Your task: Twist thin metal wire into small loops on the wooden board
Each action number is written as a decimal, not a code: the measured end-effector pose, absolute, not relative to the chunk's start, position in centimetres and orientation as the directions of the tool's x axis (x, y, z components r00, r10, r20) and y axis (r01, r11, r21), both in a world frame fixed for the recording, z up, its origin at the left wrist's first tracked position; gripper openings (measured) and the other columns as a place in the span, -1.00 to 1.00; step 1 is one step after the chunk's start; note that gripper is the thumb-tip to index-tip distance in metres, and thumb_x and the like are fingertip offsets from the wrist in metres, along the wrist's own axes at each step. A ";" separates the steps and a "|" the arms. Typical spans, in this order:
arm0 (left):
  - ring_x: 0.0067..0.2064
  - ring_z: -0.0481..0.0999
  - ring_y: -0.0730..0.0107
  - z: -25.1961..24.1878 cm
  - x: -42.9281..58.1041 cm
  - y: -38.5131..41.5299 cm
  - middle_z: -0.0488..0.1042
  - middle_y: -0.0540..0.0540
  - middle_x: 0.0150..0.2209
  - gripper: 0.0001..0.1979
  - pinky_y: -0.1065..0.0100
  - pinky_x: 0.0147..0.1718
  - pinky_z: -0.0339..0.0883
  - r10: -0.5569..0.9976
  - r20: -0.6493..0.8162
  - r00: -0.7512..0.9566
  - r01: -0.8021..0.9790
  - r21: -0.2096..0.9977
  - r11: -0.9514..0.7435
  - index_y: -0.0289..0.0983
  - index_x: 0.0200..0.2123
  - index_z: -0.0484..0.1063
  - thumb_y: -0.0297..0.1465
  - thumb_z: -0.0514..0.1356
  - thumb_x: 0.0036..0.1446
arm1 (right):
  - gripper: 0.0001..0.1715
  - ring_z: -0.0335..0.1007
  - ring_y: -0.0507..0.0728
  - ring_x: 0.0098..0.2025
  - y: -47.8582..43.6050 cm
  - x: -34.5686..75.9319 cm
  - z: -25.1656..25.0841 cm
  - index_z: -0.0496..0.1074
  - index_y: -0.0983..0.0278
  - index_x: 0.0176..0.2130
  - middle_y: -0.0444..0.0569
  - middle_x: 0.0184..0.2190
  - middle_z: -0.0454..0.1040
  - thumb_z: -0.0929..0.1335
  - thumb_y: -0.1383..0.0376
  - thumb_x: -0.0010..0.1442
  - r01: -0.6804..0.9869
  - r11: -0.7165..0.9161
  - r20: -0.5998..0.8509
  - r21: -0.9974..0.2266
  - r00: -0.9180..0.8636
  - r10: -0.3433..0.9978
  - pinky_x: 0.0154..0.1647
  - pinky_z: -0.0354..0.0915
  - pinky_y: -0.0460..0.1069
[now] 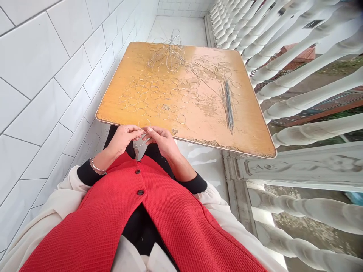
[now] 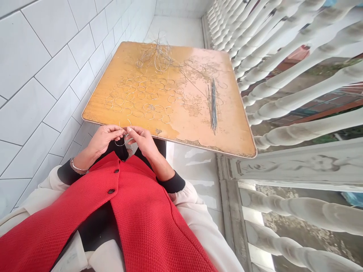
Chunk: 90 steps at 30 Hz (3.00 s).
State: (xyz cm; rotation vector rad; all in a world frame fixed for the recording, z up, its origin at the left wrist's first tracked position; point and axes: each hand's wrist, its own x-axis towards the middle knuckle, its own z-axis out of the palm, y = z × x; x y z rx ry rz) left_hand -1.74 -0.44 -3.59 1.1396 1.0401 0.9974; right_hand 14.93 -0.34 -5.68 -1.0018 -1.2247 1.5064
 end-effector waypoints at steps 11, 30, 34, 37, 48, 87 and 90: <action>-0.50 0.27 0.57 -3.6 -2.1 -0.8 0.40 0.02 -0.55 -0.78 0.40 -0.43 0.14 0.919 -0.178 0.351 -0.025 0.980 0.199 -0.33 -0.52 0.49 -0.29 0.37 -0.11 | -0.70 0.40 0.03 -0.42 0.6 16.0 -5.4 0.60 0.20 -0.10 -0.07 -0.39 0.54 0.38 0.16 0.22 0.248 0.365 0.333 -0.897 -0.161 0.929 -0.38 0.33 -0.05; -0.46 0.31 0.57 -3.9 -2.8 -0.2 0.50 -0.05 -0.42 -0.76 0.42 -0.43 0.17 0.877 -0.251 0.410 -0.038 0.956 0.291 -0.34 -0.40 0.58 -0.32 0.42 -0.15 | -0.71 0.40 0.10 -0.35 0.9 17.0 -3.1 0.61 0.19 -0.24 -0.02 -0.36 0.52 0.28 0.34 0.27 0.511 0.566 0.409 -0.647 -0.393 0.823 -0.30 0.23 -0.02; -0.48 0.28 0.61 -4.1 -2.6 -0.2 0.48 -0.02 -0.44 -0.79 0.43 -0.43 0.17 0.882 -0.270 0.386 -0.074 0.944 0.322 -0.34 -0.42 0.55 -0.34 0.41 -0.13 | -0.81 0.42 0.12 -0.32 0.9 17.1 -2.8 0.61 0.19 -0.30 -0.04 -0.38 0.54 0.35 0.31 0.21 0.435 0.489 0.350 -0.756 -0.363 0.864 -0.23 0.26 0.01; -0.47 0.30 0.60 -4.3 -2.3 -0.3 0.47 -0.01 -0.46 -0.81 0.45 -0.43 0.18 0.894 -0.265 0.362 -0.105 0.941 0.322 -0.34 -0.43 0.55 -0.36 0.42 -0.12 | -0.83 0.43 0.11 -0.31 0.7 17.0 -2.9 0.60 0.18 -0.24 -0.05 -0.34 0.56 0.42 0.19 0.18 0.342 0.416 0.348 -0.843 -0.244 0.905 -0.19 0.32 0.02; -0.47 0.33 0.64 -4.4 -1.5 -0.5 0.48 0.02 -0.49 -0.84 0.48 -0.40 0.22 0.959 -0.194 0.208 -0.351 0.900 0.258 -0.34 -0.42 0.52 -0.40 0.40 -0.08 | -0.49 0.28 -0.03 -0.60 -2.0 14.5 -5.6 0.49 0.28 -0.47 -0.11 -0.58 0.48 0.52 -0.10 -0.08 -0.075 -0.054 -0.047 -0.996 -0.098 0.994 -0.55 0.31 -0.09; -0.47 0.39 0.56 -4.2 -2.2 -0.6 0.53 -0.04 -0.45 -0.81 0.41 -0.38 0.27 0.900 -0.176 0.399 -0.055 0.975 0.215 -0.33 -0.36 0.55 -0.30 0.31 0.03 | -0.51 0.32 0.00 -0.56 -0.9 14.7 -5.3 0.46 0.23 -0.45 -0.08 -0.53 0.51 0.43 -0.14 0.07 -0.089 0.009 0.009 -0.996 -0.005 1.000 -0.50 0.30 -0.06; -0.47 0.39 0.56 -4.6 -2.2 -0.6 0.53 -0.04 -0.44 -0.81 0.41 -0.38 0.28 0.908 -0.140 0.394 -0.053 0.983 0.175 -0.32 -0.35 0.56 -0.30 0.32 0.02 | -0.57 0.33 -0.02 -0.55 -0.8 14.8 -5.5 0.53 0.23 -0.30 -0.11 -0.48 0.52 0.45 -0.07 0.06 -0.134 -0.014 -0.012 -0.991 -0.020 1.000 -0.50 0.30 -0.08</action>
